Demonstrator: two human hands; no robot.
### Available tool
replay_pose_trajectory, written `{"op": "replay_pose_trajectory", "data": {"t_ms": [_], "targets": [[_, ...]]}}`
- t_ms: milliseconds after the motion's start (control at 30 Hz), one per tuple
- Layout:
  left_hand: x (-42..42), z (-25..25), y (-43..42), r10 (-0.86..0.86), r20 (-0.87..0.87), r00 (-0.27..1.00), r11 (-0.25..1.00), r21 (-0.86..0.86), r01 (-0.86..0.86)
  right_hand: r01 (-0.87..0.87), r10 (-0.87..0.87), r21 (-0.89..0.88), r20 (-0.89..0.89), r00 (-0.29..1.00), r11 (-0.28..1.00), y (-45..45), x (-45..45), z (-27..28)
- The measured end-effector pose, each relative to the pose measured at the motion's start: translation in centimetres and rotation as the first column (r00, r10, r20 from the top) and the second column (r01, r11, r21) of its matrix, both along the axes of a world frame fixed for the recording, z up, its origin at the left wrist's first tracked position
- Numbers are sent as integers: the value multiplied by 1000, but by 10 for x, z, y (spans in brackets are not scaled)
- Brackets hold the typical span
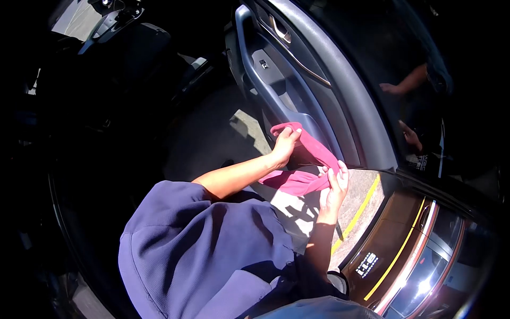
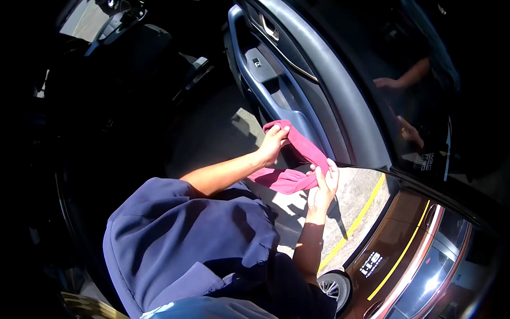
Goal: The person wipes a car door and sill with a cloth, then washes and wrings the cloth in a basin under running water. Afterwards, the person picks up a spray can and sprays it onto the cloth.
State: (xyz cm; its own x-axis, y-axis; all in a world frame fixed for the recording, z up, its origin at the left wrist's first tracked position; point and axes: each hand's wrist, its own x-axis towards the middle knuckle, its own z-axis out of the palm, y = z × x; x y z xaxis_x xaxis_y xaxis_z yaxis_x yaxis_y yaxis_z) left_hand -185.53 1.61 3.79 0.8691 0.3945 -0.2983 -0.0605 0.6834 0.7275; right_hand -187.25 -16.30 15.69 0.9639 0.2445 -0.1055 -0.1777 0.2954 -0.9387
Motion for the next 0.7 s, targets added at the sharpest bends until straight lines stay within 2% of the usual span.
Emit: {"op": "replay_pose_trajectory", "data": {"t_ms": [67,100,167,267,300,367,433,467,500,533,600,633,667,700], "targets": [[31,-4,31,91,39,995,996,7,-92,-22,26,-58,64,998,998,58,17,11],[56,-7,50,140,42,989,989,42,-141,-75,76,-15,54,996,997,82,29,10],[92,18,68,191,-20,981,980,-53,-192,-100,99,43,40,994,994,126,52,-5],[117,37,76,-23,-154,988,986,-169,-3,19,-8,83,-134,991,996,143,71,-40],[113,43,67,-37,-115,993,980,-201,14,86,-73,72,-169,983,994,141,65,-37],[94,55,40,-53,-42,998,966,-255,40,78,-78,-6,-67,995,997,125,44,-22],[79,53,24,-163,-4,987,947,-280,155,63,-55,-122,66,996,991,111,22,5],[70,51,16,-256,119,959,908,-310,281,59,-30,-196,146,989,979,102,16,18],[61,50,9,-343,239,908,855,-320,407,154,-15,-362,358,933,919,92,16,30],[51,53,4,-384,467,797,773,-309,553,277,43,-485,551,834,829,84,20,41],[25,79,9,-521,441,731,814,0,581,414,13,-417,717,697,809,84,29,69],[15,98,19,-552,470,689,796,50,604,565,138,-526,798,587,636,83,35,83],[9,113,26,-584,495,643,773,98,627,710,286,-562,827,484,424,78,43,92],[11,117,27,-608,508,610,739,84,668,805,410,-512,831,376,300,74,63,88]]}}
